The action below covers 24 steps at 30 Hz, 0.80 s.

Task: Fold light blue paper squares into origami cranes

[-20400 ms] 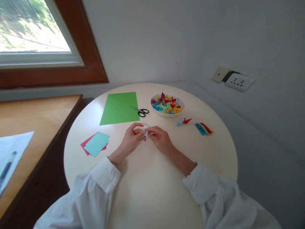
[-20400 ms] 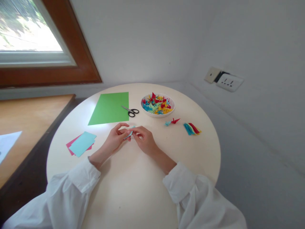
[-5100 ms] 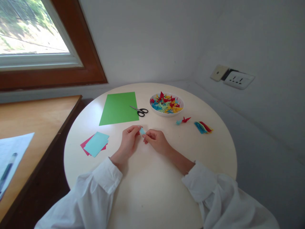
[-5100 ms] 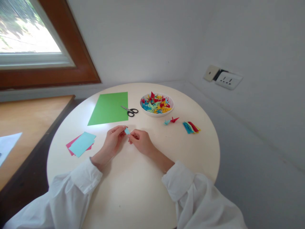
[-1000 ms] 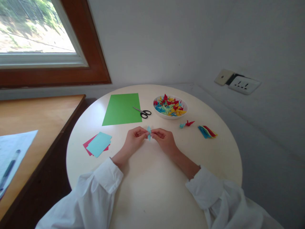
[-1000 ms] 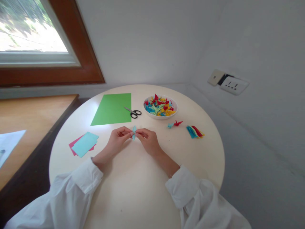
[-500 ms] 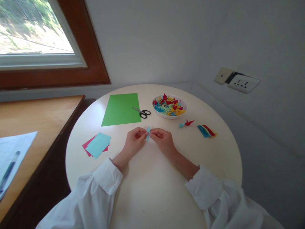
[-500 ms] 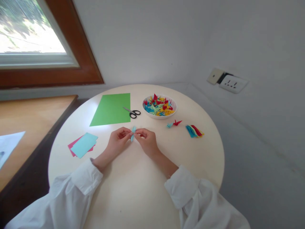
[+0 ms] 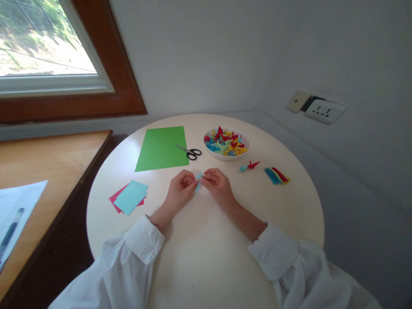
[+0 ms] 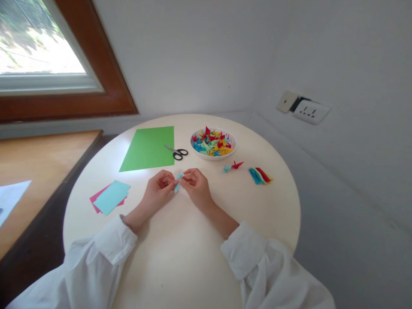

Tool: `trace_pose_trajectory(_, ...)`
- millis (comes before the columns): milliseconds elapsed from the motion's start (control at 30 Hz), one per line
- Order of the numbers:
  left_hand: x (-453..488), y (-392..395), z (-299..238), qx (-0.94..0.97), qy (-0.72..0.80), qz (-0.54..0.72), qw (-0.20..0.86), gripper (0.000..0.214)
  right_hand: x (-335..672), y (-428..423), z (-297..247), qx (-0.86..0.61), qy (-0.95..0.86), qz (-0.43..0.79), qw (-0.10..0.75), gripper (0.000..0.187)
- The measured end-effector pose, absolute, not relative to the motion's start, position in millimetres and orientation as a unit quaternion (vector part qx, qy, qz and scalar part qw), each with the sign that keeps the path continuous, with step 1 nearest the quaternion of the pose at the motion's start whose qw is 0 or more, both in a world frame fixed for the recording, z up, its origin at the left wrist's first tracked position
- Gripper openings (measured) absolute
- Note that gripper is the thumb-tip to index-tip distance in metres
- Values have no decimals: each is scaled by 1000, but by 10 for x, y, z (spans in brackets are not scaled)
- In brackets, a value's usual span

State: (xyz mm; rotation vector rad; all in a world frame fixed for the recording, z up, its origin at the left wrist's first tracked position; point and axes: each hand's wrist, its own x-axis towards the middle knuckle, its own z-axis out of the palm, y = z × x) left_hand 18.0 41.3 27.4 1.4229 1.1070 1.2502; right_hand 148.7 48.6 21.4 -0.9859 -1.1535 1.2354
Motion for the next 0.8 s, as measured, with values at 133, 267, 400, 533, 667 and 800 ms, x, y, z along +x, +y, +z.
trace_pose_trajectory(133,193,390,285,591,448,504,442,22,1485,493,207,-419,-484,530,556,34)
trace_pose_trajectory(267,190,384,260,609,443,499,429,19,1491,498,198,-418,-499,522,551,31)
trace_pose_trajectory(400,177,393,214,626,425,494,427,17,1502,499,197,-407,-509,517,555,27)
trace_pose_trajectory(533,176,392,211,632,418,494,427,18,1512,495,198,-405,-524,499,559,24)
trace_pose_trajectory(667,185,385,239,623,423,500,428,18,1514,493,195,-408,-533,490,555,23)
trace_pose_trajectory(800,191,386,268,594,439,495,458,23,1510,492,191,-404,-536,486,560,24)
